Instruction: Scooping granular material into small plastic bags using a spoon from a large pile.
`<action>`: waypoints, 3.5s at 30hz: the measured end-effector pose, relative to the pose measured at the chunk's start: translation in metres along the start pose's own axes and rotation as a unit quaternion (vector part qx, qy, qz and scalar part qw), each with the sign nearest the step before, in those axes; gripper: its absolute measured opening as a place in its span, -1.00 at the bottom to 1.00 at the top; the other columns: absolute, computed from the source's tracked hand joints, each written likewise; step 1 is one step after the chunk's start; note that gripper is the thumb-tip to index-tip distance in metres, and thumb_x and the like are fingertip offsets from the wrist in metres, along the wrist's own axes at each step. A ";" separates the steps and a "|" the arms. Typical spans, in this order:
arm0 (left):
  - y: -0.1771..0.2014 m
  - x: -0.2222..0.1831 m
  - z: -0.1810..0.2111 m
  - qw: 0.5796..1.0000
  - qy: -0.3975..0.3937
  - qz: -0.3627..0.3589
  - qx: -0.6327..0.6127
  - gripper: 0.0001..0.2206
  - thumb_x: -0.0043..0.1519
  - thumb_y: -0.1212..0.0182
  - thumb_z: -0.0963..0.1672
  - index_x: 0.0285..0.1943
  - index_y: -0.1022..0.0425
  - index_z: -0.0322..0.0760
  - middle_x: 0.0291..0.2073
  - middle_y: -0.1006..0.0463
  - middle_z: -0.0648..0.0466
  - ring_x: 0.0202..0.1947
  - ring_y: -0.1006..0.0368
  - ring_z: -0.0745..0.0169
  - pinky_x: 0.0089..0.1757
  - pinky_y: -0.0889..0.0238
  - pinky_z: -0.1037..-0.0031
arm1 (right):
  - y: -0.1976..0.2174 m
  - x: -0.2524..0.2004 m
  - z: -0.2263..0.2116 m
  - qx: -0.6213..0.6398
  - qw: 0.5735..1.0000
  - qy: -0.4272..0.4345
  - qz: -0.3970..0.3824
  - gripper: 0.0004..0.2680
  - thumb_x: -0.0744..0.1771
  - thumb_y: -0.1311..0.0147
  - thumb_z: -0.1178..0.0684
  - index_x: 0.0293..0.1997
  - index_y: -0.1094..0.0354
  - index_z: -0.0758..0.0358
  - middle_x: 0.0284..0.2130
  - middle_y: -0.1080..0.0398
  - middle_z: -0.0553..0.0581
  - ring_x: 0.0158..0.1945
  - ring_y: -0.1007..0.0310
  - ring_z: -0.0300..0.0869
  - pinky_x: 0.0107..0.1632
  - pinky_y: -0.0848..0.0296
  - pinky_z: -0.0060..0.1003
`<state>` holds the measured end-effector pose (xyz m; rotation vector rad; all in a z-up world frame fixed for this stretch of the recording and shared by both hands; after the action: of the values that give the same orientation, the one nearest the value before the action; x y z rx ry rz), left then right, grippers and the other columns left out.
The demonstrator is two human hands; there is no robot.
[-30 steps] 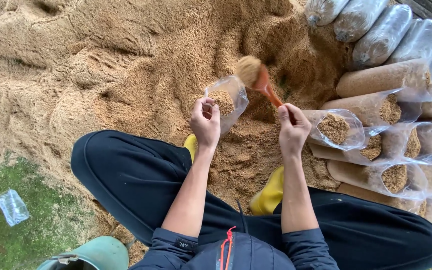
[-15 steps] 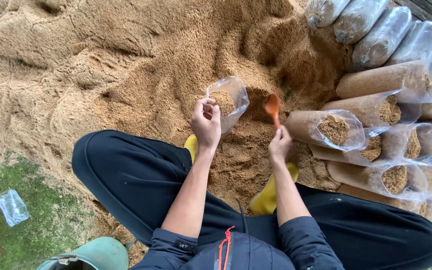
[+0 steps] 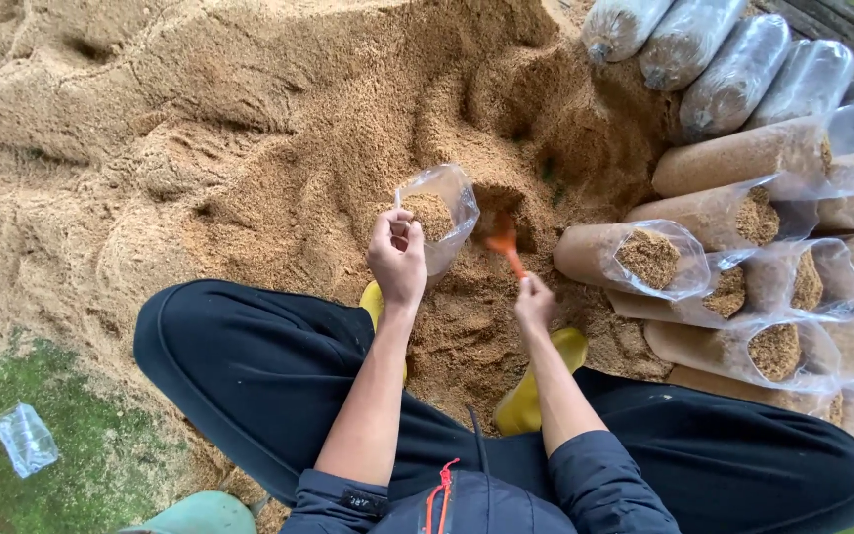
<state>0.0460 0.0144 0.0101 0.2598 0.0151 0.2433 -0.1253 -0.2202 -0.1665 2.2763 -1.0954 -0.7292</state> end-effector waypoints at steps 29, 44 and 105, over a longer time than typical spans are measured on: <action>0.015 -0.003 0.009 0.988 0.058 0.049 -0.134 -0.48 0.49 0.17 0.01 -0.55 -0.42 -0.22 -0.78 -0.31 0.15 -0.67 -0.26 0.39 -0.36 -0.22 0.60 | 0.099 -0.012 -0.203 0.131 0.930 0.339 0.061 -0.94 0.33 -0.33 0.08 -0.16 -0.61 0.05 -0.39 -0.56 0.06 -0.32 -0.49 -0.22 -0.16 -0.46 -0.29; 0.021 0.003 0.012 0.988 0.031 0.056 -0.144 -0.83 0.32 0.16 -0.31 -0.20 -0.37 -0.38 -0.11 -0.38 -0.05 -0.52 -0.48 0.30 -0.57 -0.33 0.66 | 0.015 0.018 -0.029 0.000 0.998 0.054 -0.029 -0.84 0.41 -0.01 0.05 -0.06 -0.59 -0.03 -0.37 -0.55 0.15 -0.23 -0.52 -0.05 -0.06 -0.41 -0.09; 0.006 0.050 0.054 0.661 -0.364 -0.380 0.534 -0.48 0.33 -0.03 0.11 0.32 -0.31 -0.28 0.27 -0.29 -0.17 -0.08 -0.56 -0.07 -0.13 -0.44 0.16 | 0.000 0.062 -0.092 -0.023 0.979 0.201 -0.037 -0.82 0.35 -0.15 0.14 -0.01 -0.60 -0.08 -0.42 -0.52 0.33 -0.27 -0.55 0.10 -0.15 -0.46 -0.01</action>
<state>0.0961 0.0180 0.0649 1.4944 -0.5480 -0.7911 -0.0322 -0.2515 -0.1149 2.2999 -0.7975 -0.2929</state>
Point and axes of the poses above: each hand's wrist, its own x-axis towards the middle knuckle, its own y-axis out of the back of the hand, z = x × y, the point moved 5 cm from there along x, towards the middle knuckle
